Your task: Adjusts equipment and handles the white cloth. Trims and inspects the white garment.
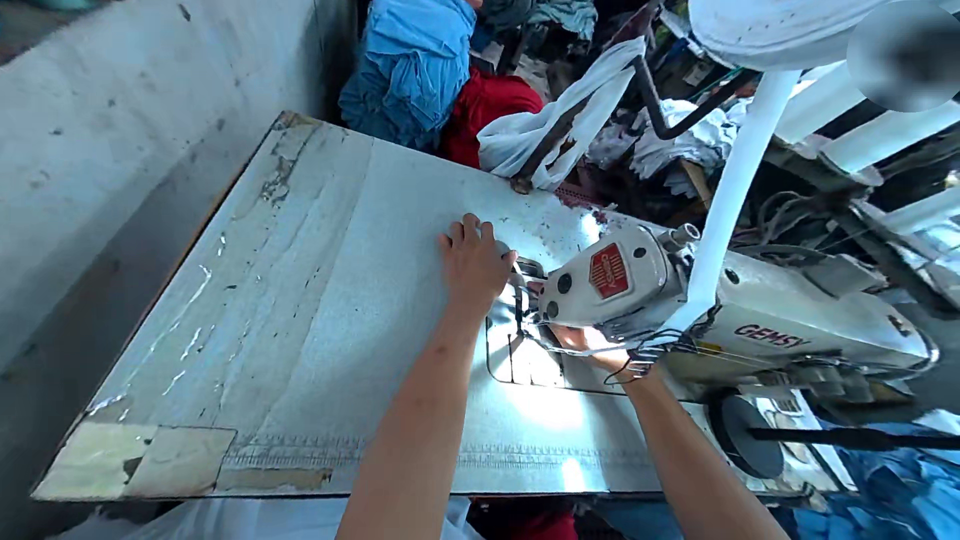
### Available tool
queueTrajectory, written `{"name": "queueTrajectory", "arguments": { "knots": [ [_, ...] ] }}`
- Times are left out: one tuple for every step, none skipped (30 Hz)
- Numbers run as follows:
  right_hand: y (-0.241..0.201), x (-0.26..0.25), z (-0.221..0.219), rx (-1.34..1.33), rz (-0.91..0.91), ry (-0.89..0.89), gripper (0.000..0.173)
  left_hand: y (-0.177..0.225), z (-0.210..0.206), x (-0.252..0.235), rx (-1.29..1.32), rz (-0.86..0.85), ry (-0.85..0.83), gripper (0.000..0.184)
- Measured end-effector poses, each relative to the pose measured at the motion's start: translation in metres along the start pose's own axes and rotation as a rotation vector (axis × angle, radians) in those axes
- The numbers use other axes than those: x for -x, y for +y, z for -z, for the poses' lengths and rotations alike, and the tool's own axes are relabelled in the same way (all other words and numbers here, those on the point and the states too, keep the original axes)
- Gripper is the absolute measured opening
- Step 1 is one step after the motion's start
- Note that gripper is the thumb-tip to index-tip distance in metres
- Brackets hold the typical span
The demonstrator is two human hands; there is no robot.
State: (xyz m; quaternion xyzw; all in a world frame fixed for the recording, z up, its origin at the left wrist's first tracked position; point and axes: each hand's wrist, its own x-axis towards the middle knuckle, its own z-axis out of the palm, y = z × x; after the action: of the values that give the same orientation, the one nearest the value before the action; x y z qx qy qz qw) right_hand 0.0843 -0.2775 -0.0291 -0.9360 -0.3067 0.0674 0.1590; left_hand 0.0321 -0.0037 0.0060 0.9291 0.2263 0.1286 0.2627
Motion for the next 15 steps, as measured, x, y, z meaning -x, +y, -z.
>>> {"name": "queueTrajectory", "arguments": {
  "knots": [
    [-0.007, -0.001, 0.0, 0.016, 0.049, 0.017, 0.036, 0.0, -0.001, 0.0, 0.002, -0.001, 0.009, 0.06],
    [-0.015, -0.002, 0.0, 0.049, 0.084, 0.031, 0.036, 0.0, -0.002, -0.001, 0.002, -0.002, 0.014, 0.06],
    [-0.025, -0.003, 0.0, 0.087, 0.092, 0.047, 0.036, 0.0, -0.002, -0.001, -0.003, -0.006, 0.014, 0.059],
    [-0.033, -0.003, -0.001, 0.108, 0.087, 0.057, 0.037, 0.0, -0.002, -0.001, -0.008, -0.01, 0.01, 0.057],
    [-0.039, -0.001, -0.001, 0.099, 0.082, 0.076, 0.038, -0.001, -0.001, 0.0, -0.011, -0.019, 0.006, 0.052],
    [-0.041, 0.003, -0.001, 0.082, 0.087, 0.122, 0.039, -0.002, -0.001, 0.001, -0.008, -0.032, 0.008, 0.044],
    [-0.036, 0.011, -0.003, 0.066, 0.096, 0.194, 0.039, -0.004, -0.001, 0.002, 0.003, -0.05, 0.018, 0.033],
    [-0.031, 0.025, 0.0, 0.041, 0.078, 0.25, 0.037, -0.007, -0.001, 0.006, 0.024, -0.074, 0.034, 0.024],
    [-0.033, 0.044, 0.007, 0.039, 0.022, 0.263, 0.037, -0.011, 0.0, 0.01, 0.051, -0.102, 0.047, 0.02],
    [-0.038, 0.068, 0.015, 0.047, -0.012, 0.279, 0.038, -0.016, 0.0, 0.017, 0.085, -0.134, 0.065, 0.019],
    [-0.039, 0.094, 0.019, 0.038, -0.011, 0.327, 0.04, -0.022, 0.001, 0.026, 0.12, -0.169, 0.088, 0.018],
    [-0.04, 0.122, 0.019, -0.001, -0.006, 0.382, 0.042, -0.028, 0.004, 0.038, 0.142, -0.195, 0.091, 0.019],
    [-0.04, 0.151, 0.015, -0.055, 0.001, 0.438, 0.043, -0.031, 0.008, 0.053, 0.147, -0.207, 0.079, 0.02],
    [-0.039, 0.179, 0.007, -0.114, 0.009, 0.501, 0.043, -0.033, 0.012, 0.069, 0.137, -0.213, 0.065, 0.021],
    [-0.038, 0.206, -0.002, -0.18, 0.012, 0.542, 0.042, -0.036, 0.015, 0.087, 0.125, -0.219, 0.056, 0.024]
  ]
}}
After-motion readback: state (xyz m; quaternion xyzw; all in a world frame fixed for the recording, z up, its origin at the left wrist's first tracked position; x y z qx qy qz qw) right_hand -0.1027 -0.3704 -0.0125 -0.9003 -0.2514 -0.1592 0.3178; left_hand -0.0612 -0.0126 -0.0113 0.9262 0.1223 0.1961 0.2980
